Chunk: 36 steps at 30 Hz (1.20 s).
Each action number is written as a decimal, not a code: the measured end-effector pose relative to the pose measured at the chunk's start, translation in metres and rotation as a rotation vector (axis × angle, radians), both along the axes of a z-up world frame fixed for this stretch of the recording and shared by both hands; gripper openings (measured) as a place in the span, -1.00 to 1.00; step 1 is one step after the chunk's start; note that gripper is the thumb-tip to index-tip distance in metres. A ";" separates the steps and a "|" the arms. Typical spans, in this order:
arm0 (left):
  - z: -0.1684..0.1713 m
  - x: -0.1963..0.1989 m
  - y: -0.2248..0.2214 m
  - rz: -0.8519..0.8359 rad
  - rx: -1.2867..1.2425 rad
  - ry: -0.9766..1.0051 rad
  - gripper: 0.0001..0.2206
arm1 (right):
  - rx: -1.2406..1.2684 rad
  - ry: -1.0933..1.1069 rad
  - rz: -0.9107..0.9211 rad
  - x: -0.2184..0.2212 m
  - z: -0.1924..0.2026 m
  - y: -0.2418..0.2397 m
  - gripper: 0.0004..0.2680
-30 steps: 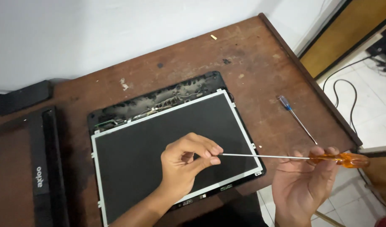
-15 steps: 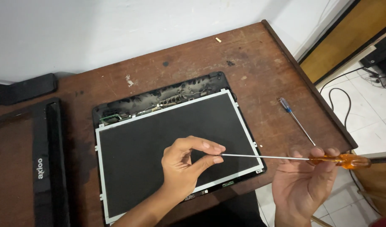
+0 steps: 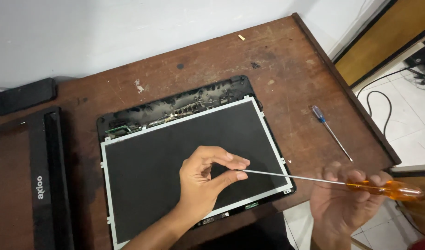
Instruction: Repairing a computer monitor by unscrewing components and reassembling the frame.
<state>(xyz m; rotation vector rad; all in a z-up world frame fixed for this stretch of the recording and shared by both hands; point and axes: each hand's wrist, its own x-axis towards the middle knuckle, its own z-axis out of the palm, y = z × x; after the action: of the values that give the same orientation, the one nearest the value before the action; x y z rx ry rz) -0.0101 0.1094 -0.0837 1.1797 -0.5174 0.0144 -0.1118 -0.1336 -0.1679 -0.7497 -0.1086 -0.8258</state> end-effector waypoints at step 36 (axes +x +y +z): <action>-0.087 0.153 -0.086 -0.357 1.040 -0.557 -0.13 | -1.189 0.295 -0.043 0.165 0.076 -0.086 -0.74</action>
<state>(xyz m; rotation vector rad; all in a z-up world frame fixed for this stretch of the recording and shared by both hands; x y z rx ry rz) 0.1431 0.0233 -0.1711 2.0910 -1.3147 -0.2687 0.0535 -0.2196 -0.0914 -1.9855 -0.3305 -0.6297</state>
